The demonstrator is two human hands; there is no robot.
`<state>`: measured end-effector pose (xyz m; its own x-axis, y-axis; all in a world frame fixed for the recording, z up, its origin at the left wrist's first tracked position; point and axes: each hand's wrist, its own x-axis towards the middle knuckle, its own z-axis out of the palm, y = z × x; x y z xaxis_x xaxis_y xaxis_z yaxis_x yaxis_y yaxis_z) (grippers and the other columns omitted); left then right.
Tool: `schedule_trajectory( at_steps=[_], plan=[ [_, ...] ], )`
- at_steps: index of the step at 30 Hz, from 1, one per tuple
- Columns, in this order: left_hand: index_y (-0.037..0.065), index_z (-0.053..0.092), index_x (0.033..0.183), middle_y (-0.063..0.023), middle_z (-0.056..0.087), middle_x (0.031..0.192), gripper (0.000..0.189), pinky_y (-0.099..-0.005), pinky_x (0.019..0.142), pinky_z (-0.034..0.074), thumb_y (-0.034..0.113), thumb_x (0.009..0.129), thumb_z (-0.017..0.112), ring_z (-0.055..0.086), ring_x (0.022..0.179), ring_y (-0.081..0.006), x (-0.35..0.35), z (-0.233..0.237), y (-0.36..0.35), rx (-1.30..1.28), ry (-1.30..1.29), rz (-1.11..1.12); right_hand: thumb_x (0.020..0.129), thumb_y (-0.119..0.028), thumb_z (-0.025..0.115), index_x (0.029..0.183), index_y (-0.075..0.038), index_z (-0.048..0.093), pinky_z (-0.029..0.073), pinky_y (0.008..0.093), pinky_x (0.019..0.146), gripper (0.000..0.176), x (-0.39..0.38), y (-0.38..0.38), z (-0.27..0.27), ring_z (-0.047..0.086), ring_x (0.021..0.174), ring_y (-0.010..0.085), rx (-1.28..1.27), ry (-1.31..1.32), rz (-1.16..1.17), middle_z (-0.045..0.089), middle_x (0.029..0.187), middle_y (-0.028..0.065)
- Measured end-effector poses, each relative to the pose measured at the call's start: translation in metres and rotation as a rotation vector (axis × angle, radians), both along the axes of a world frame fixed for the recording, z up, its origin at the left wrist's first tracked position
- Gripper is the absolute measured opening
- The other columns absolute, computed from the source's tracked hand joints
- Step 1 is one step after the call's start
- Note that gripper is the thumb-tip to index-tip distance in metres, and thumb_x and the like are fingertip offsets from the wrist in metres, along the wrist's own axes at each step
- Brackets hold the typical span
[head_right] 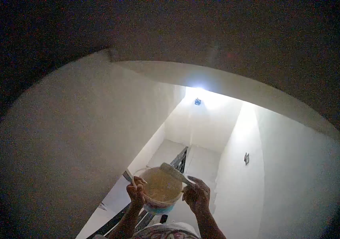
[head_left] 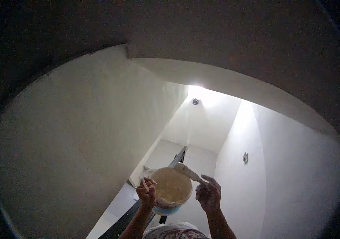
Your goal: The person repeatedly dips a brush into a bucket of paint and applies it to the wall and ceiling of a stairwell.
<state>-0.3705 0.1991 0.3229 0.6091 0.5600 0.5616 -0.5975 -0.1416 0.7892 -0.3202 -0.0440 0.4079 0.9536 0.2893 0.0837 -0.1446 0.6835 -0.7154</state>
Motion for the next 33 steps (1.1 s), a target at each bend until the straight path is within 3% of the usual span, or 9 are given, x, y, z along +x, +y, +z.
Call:
schedule_trajectory(
  at_steps=[4, 8, 11, 12, 16, 24, 25, 29, 33],
  plan=[
    [0.005, 0.048, 0.072, -0.0107, 0.055, 0.086, 0.037, -0.042, 0.078, 0.049, 0.029, 0.096, 0.062, 0.054, 0.081, -0.0234, 0.021, 0.015, -0.016, 0.017, -0.15, -0.031, 0.097, -0.031, 0.06, 0.124, 0.01, 0.055, 0.054, 0.0312, 0.046, 0.049, -0.001, -0.017, 0.0, 0.068, 0.059, 0.025, -0.15, -0.179, -0.007, 0.07, 0.087, 0.0211],
    [0.003, 0.051, 0.079, -0.0114, 0.056, 0.084, 0.032, -0.042, 0.077, 0.049, 0.028, 0.098, 0.06, 0.054, 0.08, -0.0242, 0.014, 0.027, -0.011, 0.114, -0.164, -0.018, 0.097, -0.032, 0.059, 0.119, 0.009, 0.06, 0.054, 0.0301, 0.047, 0.047, -0.018, -0.007, -0.017, 0.069, 0.063, 0.0239, -0.13, -0.103, -0.058, 0.071, 0.089, 0.0209],
    [0.003, 0.053, 0.077, -0.0115, 0.057, 0.084, 0.033, -0.0421, 0.076, 0.049, 0.028, 0.098, 0.058, 0.054, 0.079, -0.0237, 0.012, 0.009, 0.008, 0.049, 0.034, -0.074, 0.098, -0.035, 0.06, 0.121, 0.008, 0.06, 0.049, 0.0276, 0.043, 0.049, -0.019, 0.001, -0.039, 0.066, 0.058, 0.0228, -0.019, -0.012, -0.11, 0.071, 0.09, 0.0215],
    [0.002, 0.053, 0.075, -0.0117, 0.057, 0.084, 0.036, -0.0422, 0.076, 0.049, 0.03, 0.098, 0.059, 0.054, 0.08, -0.0235, 0.015, 0.005, 0.009, 0.083, 0.001, -0.079, 0.098, -0.034, 0.058, 0.122, 0.006, 0.058, 0.056, 0.0284, 0.053, 0.046, -0.021, -0.001, -0.036, 0.068, 0.065, 0.0176, -0.052, -0.038, -0.108, 0.07, 0.089, 0.0175],
    [0.002, 0.055, 0.07, -0.0128, 0.059, 0.083, 0.039, -0.0409, 0.075, 0.049, 0.032, 0.094, 0.063, 0.058, 0.083, -0.0235, 0.016, 0.003, 0.011, 0.047, -0.001, -0.12, 0.099, -0.038, 0.057, 0.129, 0.003, 0.055, 0.053, 0.0247, 0.051, 0.05, -0.009, 0.007, -0.034, 0.065, 0.063, 0.0151, -0.057, -0.04, -0.172, 0.069, 0.094, 0.0163],
    [0.002, 0.057, 0.069, -0.0104, 0.059, 0.082, 0.037, -0.0409, 0.073, 0.049, 0.03, 0.091, 0.066, 0.059, 0.084, -0.0258, 0.009, -0.003, 0.015, -0.048, -0.006, -0.119, 0.101, -0.037, 0.055, 0.14, -0.001, 0.048, 0.045, 0.0217, 0.043, 0.053, 0.069, 0.075, 0.064, 0.064, 0.072, 0.0166, -0.176, -0.318, -0.176, 0.063, 0.124, 0.0181],
    [0.003, 0.056, 0.067, -0.009, 0.058, 0.078, 0.036, -0.0415, 0.073, 0.049, 0.028, 0.091, 0.066, 0.059, 0.083, -0.0262, 0.007, -0.007, 0.014, 0.08, -0.022, -0.113, 0.101, -0.038, 0.055, 0.141, -0.002, 0.048, 0.042, 0.0212, 0.042, 0.054, 0.079, 0.084, 0.075, 0.064, 0.073, 0.0172, -0.208, -0.364, -0.189, 0.062, 0.127, 0.0172],
    [0.005, 0.057, 0.062, -0.0064, 0.056, 0.067, 0.035, -0.0426, 0.073, 0.049, 0.024, 0.089, 0.067, 0.058, 0.079, -0.0278, 0.002, -0.001, 0.004, 0.2, 0.097, -0.099, 0.101, -0.042, 0.055, 0.14, -0.003, 0.048, 0.042, 0.022, 0.041, 0.056, 0.123, 0.126, 0.094, 0.069, 0.078, 0.0208, -0.139, -0.399, -0.151, 0.063, 0.128, 0.0172],
    [0.005, 0.059, 0.062, -0.0081, 0.061, 0.066, 0.036, -0.0428, 0.072, 0.05, 0.026, 0.089, 0.069, 0.061, 0.076, -0.0306, 0.006, -0.003, 0.0, 0.326, -0.032, -0.123, 0.101, -0.041, 0.055, 0.136, -0.003, 0.051, 0.041, 0.0217, 0.044, 0.052, 0.151, 0.158, 0.106, 0.069, 0.076, 0.0204, -0.015, -0.383, -0.174, 0.064, 0.126, 0.0144]
  ],
)
